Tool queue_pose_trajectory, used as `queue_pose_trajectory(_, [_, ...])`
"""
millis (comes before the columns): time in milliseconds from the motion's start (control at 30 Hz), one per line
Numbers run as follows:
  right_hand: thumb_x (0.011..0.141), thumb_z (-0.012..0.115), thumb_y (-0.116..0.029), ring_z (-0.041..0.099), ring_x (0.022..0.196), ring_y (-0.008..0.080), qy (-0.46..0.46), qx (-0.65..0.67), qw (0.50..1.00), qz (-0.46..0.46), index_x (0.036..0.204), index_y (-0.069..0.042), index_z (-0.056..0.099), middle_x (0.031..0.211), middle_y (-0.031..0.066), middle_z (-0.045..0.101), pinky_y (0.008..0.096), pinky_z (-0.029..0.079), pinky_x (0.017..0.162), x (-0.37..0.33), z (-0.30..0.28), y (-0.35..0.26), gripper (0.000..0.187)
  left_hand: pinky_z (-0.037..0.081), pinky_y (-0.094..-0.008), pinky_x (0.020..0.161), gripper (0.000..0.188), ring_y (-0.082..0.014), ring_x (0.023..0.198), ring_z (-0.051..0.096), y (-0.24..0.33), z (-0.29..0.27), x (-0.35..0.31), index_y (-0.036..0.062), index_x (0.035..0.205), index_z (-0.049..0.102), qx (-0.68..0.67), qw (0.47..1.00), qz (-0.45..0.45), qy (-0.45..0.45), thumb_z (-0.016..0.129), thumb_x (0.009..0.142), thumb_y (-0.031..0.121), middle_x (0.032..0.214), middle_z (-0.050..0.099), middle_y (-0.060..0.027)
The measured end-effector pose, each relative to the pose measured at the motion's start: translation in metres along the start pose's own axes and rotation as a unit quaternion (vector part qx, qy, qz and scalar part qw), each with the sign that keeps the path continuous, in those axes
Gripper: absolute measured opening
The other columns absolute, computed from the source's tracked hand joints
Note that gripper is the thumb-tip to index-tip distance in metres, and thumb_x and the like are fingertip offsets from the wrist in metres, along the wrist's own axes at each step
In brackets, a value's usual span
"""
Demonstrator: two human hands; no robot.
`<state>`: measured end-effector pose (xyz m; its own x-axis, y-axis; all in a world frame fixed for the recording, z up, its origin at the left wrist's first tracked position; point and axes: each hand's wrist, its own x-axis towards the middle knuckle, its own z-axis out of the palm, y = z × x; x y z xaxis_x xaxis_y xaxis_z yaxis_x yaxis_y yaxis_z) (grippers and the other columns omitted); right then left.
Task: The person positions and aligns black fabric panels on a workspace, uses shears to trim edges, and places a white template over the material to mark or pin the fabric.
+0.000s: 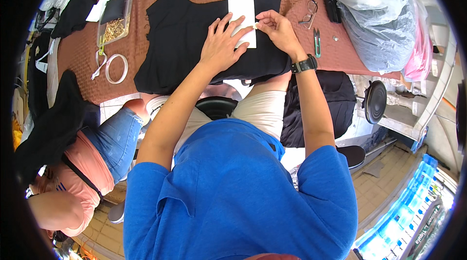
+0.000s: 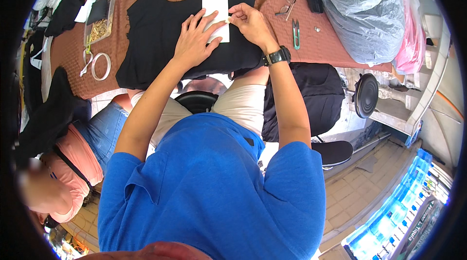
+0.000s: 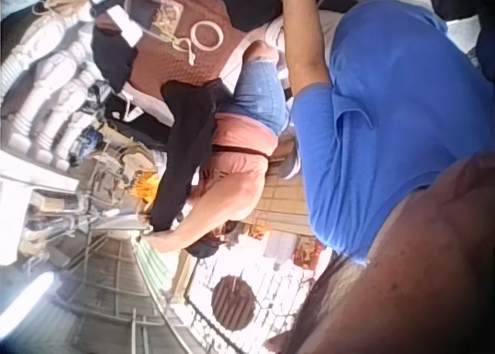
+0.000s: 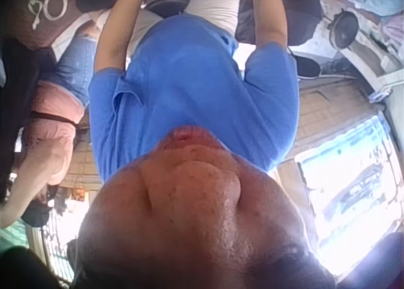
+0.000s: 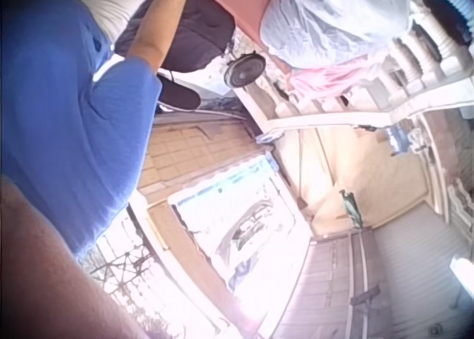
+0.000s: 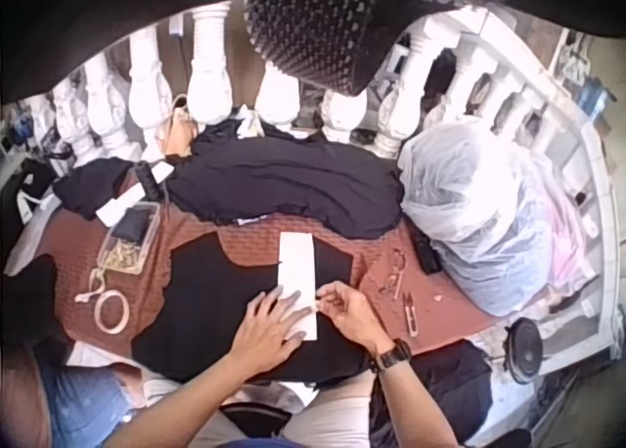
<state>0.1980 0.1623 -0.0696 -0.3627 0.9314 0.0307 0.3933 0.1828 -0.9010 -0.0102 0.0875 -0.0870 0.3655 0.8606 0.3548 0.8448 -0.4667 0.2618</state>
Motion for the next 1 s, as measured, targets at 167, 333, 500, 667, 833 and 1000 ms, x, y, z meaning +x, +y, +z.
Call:
queue_pose_trajectory(167, [0.089,0.069,-0.005,0.067,0.082,0.0168,-0.013,-0.048,0.998,-0.048,0.099,0.0,0.069,0.089,0.0075,0.071,0.0303,0.053,0.077,0.004,-0.004,0.005,0.011,0.026,-0.0505,0.116,0.043,-0.0291,0.143,0.032,0.001,0.0,0.001,0.0252,0.138,0.055,0.0,1.0,0.002,0.002,0.054,0.097,0.04,0.152,0.042,-0.0014])
queue_pose_trajectory(333, [0.091,0.066,-0.001,0.062,0.082,0.0122,-0.073,-0.04,0.996,-0.031,0.105,0.0,0.061,0.09,0.0034,0.065,0.0275,0.052,0.076,0.009,-0.008,-0.007,0.015,0.026,-0.0509,0.116,0.044,-0.029,0.143,0.032,0.001,0.0,0.001,0.0252,0.138,0.055,-0.001,1.0,0.001,0.001,0.054,0.097,0.041,0.152,0.042,-0.0015])
queue_pose_trajectory(500, [0.09,0.065,0.002,0.063,0.08,0.0146,-0.068,-0.067,0.993,-0.074,0.114,-0.003,0.051,0.089,0.0062,0.064,0.0299,0.053,0.075,0.011,-0.004,-0.008,0.028,0.026,-0.0508,0.116,0.044,-0.0289,0.143,0.032,0.001,0.0,0.001,0.0255,0.138,0.055,0.005,1.0,0.001,0.001,0.054,0.097,0.041,0.152,0.042,-0.0015])
queue_pose_trajectory(667, [0.088,0.061,0.007,0.066,0.082,0.0269,-0.075,-0.09,0.989,-0.089,0.113,-0.002,0.047,0.086,0.013,0.064,0.0381,0.053,0.075,0.01,-0.004,-0.014,0.03,0.025,-0.0504,0.116,0.044,-0.0287,0.143,0.032,0.001,0.001,0.001,0.0252,0.138,0.055,0.003,1.0,0.002,0.003,0.054,0.097,0.041,0.152,0.042,-0.0012])
queue_pose_trajectory(833, [0.088,0.063,0.006,0.064,0.079,0.0214,-0.076,-0.127,0.981,-0.125,0.115,-0.003,0.047,0.087,0.0103,0.062,0.034,0.053,0.073,0.012,-0.004,-0.012,0.032,0.025,-0.05,0.116,0.043,-0.0286,0.143,0.032,0.001,0.0,0.001,0.0252,0.137,0.056,-0.003,1.0,0.001,0.003,0.055,0.097,0.04,0.152,0.042,-0.0009])
queue_pose_trajectory(1000, [0.088,0.061,0.007,0.064,0.08,0.028,-0.091,-0.158,0.973,-0.143,0.114,-0.003,0.046,0.086,0.0125,0.06,0.038,0.052,0.073,0.017,-0.004,-0.009,0.032,0.025,-0.0499,0.116,0.043,-0.0287,0.143,0.032,0.001,0.0,0.001,0.0244,0.137,0.056,0.002,1.0,0.0,0.001,0.055,0.097,0.04,0.152,0.042,-0.0007])
